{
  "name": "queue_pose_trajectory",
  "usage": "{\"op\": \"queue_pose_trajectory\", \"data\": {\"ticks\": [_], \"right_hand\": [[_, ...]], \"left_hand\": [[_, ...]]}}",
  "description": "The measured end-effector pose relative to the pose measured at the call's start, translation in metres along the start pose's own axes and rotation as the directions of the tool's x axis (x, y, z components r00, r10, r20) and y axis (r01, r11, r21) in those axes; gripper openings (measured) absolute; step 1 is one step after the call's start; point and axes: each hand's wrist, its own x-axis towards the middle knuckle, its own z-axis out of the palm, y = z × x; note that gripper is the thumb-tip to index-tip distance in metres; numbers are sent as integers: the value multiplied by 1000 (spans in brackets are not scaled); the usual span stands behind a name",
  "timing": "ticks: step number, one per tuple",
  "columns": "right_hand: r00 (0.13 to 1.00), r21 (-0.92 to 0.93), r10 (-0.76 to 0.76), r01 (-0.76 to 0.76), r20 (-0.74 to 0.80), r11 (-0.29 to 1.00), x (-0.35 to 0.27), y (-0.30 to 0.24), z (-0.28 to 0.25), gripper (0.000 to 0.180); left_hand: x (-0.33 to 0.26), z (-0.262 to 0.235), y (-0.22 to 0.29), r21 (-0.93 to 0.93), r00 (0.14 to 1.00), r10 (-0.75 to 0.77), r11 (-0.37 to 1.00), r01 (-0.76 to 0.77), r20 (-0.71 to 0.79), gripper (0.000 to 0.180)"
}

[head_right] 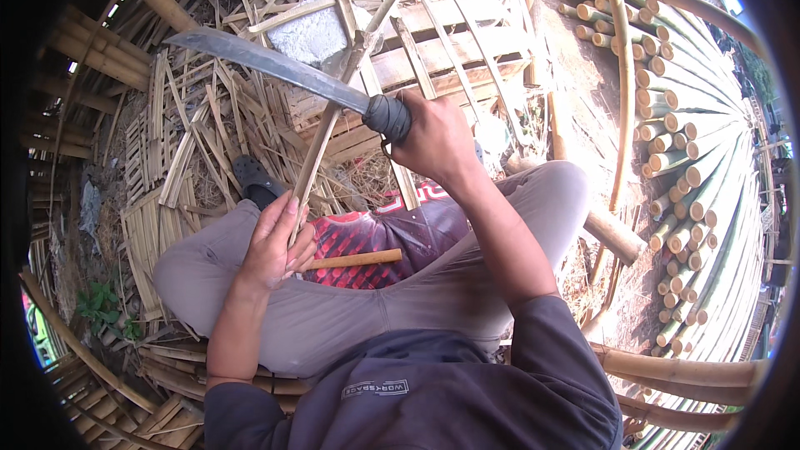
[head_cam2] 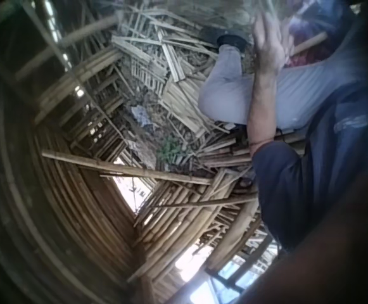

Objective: The person shaves a bamboo strip using a machete. They hold the strip in one hand and scrape the blade along the length of the wood to refine the material.

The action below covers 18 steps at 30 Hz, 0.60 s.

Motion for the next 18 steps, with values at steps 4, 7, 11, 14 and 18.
{"op": "queue_pose_trajectory", "data": {"ticks": [4, 7, 11, 14, 18], "right_hand": [[993, 100, -99, 92, 71, 991, -11, -9, 6, 37], [999, 55, 8, -6, -36, 998, 3, -2, -8, 36], [990, -27, 4, -8, -139, 1000, 9, 19, -11, 38], [989, 15, -82, 85, -119, 996, 1, 13, -9, 42], [976, 61, -190, 197, -110, 978, -7, -8, -20, 46]], "left_hand": [[2, 5, 4, 65, 999, 42, 997, -41, -5, 26], [-5, 3, 11, 55, 998, 48, 997, -50, 36, 26], [-6, -2, 11, 10, 997, 15, 1000, -16, 74, 26], [-9, -5, 20, -121, 980, 5, 992, 19, 196, 28], [-14, -9, 30, -225, 944, 55, 974, 21, 324, 30]]}}
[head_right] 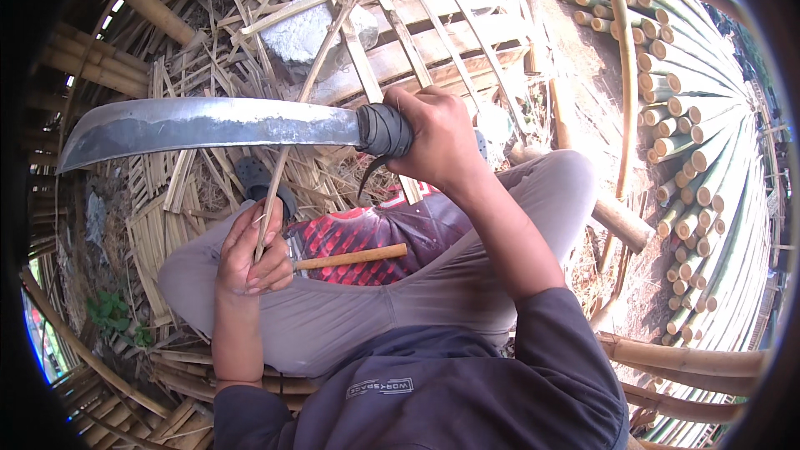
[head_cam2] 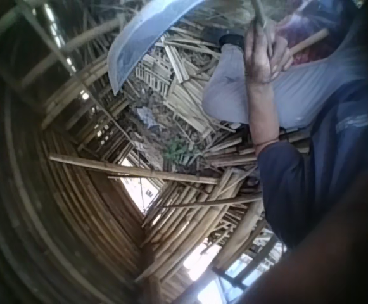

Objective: The person shaves a bamboo strip using a machete. They hold the strip in one hand and scrape the blade along the length of the wood to refine the material.

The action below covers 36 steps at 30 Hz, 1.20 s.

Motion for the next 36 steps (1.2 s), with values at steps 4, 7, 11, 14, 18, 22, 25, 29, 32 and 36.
{"op": "queue_pose_trajectory", "data": {"ticks": [4, 7, 11, 14, 18, 22, 25, 29, 32, 36], "right_hand": [[984, -204, 158, -171, -78, 964, 10, 13, -10, 39], [979, -344, 125, -174, -160, 923, 14, 41, -13, 31], [998, -263, -19, 5, -54, 965, 3, 21, 1, 44], [981, -164, -190, 183, -27, 969, 0, 8, 8, 47], [970, -227, 120, -169, -213, 959, 11, 40, 1, 41], [931, -306, 197, -293, -308, 906, 10, 54, -7, 34], [962, -351, -31, -70, -273, 934, 7, 53, -6, 37], [982, -241, -100, 59, -162, 969, 0, 34, 4, 43], [971, -229, -106, 55, -213, 972, 5, 32, 3, 44], [896, -225, 263, -355, -358, 907, 16, 60, -3, 31]], "left_hand": [[2, 7, 4, 168, 990, 23, 986, 1, -142, 28], [3, 9, -7, 127, 971, -44, 989, 76, -235, 27], [2, 2, -2, 149, 988, -16, 988, 40, -156, 27], [2, 5, 0, 107, 989, -60, 991, 74, -137, 26], [-3, 9, 0, -19, 991, -105, 994, 104, -77, 26], [2, 4, -4, -78, 986, -145, 987, 138, -84, 26], [0, 3, -4, -70, 987, -140, 988, 135, -80, 26], [2, 3, 3, -85, 991, -134, 988, 132, -20, 28], [0, 3, 3, -44, 993, -116, 992, 115, -30, 27], [-5, 6, 4, 15, 994, -91, 996, 92, -57, 26]]}}
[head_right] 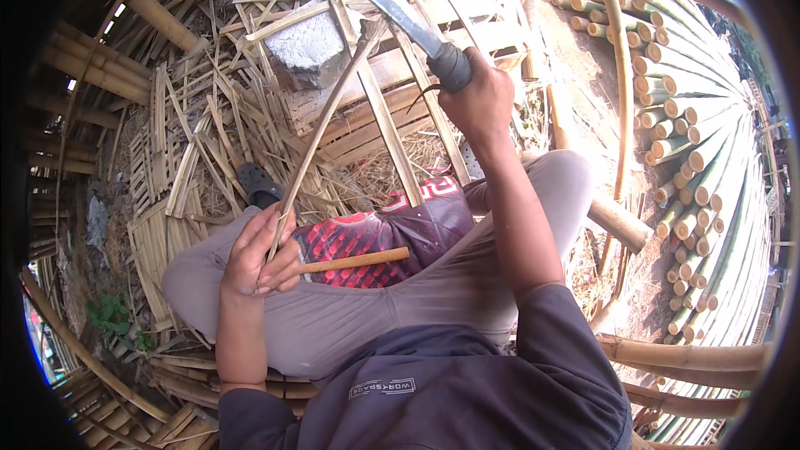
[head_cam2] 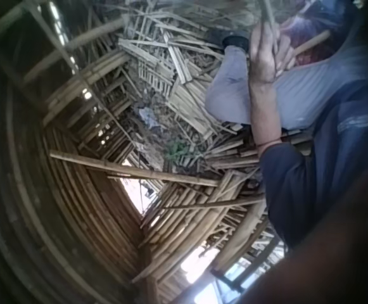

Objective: The person shaves a bamboo strip using a machete. They hold the strip in one hand and scrape the blade along the length of the wood to refine the material.

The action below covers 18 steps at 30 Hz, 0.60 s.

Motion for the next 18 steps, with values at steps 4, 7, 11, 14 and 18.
{"op": "queue_pose_trajectory", "data": {"ticks": [4, 7, 11, 14, 18], "right_hand": [[986, 90, 163, -160, -32, 983, 12, 29, -9, 20], [992, 294, 107, -84, -64, 952, 4, 18, -13, 19], [996, 261, -79, 84, -30, 962, -6, -9, -23, 24], [988, 222, -151, 140, 35, 965, -15, -26, -23, 26], [978, 203, -148, 118, 143, 972, -18, -29, -10, 37]], "left_hand": [[1, -3, 0, 49, 1000, 8, 999, -7, -21, 25], [4, 6, -1, 116, 995, 34, 993, -24, -92, 25], [7, 10, -5, 195, 983, 83, 980, -50, -164, 25], [8, 9, -9, 222, 982, 68, 975, -28, -177, 25], [8, 20, -12, 156, 990, 23, 988, 0, -140, 24]]}}
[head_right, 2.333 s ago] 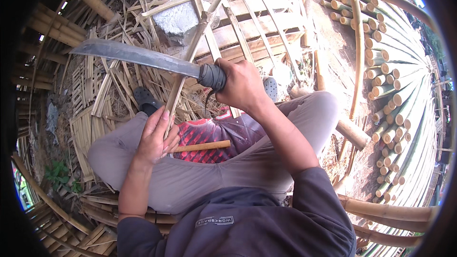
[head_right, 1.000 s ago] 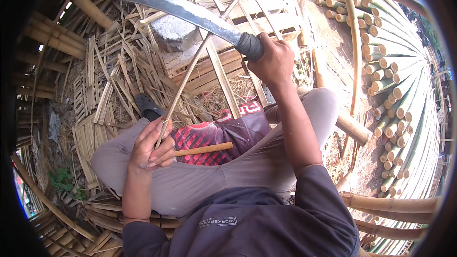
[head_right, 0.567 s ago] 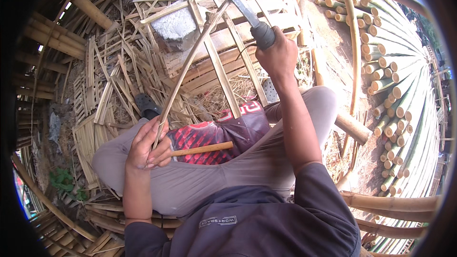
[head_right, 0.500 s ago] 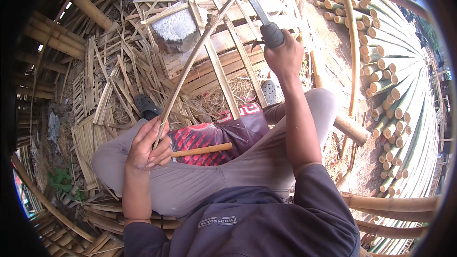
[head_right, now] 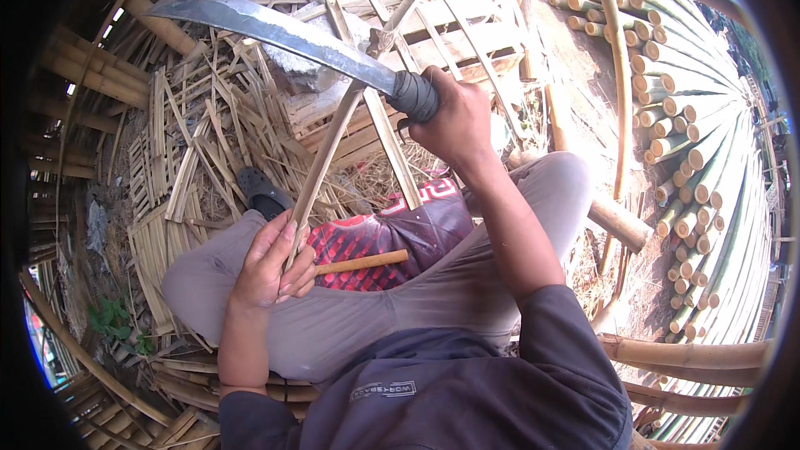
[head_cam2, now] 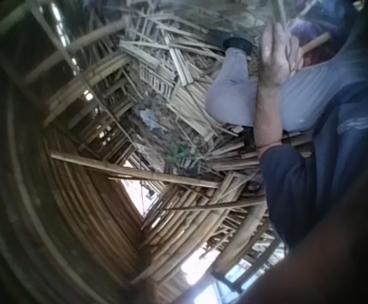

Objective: The person shaves a bamboo strip using a machete. They hold the strip in one hand and scrape the blade along the length of the wood to refine the material.

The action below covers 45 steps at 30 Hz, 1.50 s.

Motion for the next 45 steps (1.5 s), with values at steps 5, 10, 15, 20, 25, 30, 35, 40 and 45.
{"op": "queue_pose_trajectory", "data": {"ticks": [5, 10, 15, 20, 25, 30, 35, 40, 45], "right_hand": [[998, -69, 1, -5, -68, 998, 1, 17, 12, 37], [984, -18, 106, -110, -140, 994, 8, 29, 16, 26], [972, 140, 148, -123, -182, 982, 12, 40, 6, 23], [934, 631, 358, -290, 21, 720, 10, 17, -9, 21], [937, 639, 349, -274, 9, 719, 16, 17, -10, 33], [932, 705, 354, -304, 80, 641, 11, 21, 2, 31], [915, 683, 383, -363, 131, 633, 9, 22, 4, 30], [895, 703, 424, -391, 138, 594, 9, 21, 8, 26], [876, 779, 447, -404, 179, 480, 10, 18, 9, 22]], "left_hand": [[3, -1, -7, -18, 1000, -31, 999, 31, -5, 25], [1, -5, -11, -200, 984, -70, 974, 102, 162, 27], [2, 3, -8, 16, 998, -62, 998, 62, 3, 25], [7, 2, -13, 167, 997, -19, 986, 31, -71, 24], [9, -3, -19, 274, 1000, 30, 961, -28, -5, 24], [12, -2, -24, 301, 1000, 14, 954, -11, -8, 24], [12, 0, -21, 389, 1000, 8, 921, 2, -24, 25], [11, 2, -21, 419, 998, 8, 908, 20, -66, 26], [11, 0, -19, 444, 997, 24, 896, 13, -79, 27]]}}
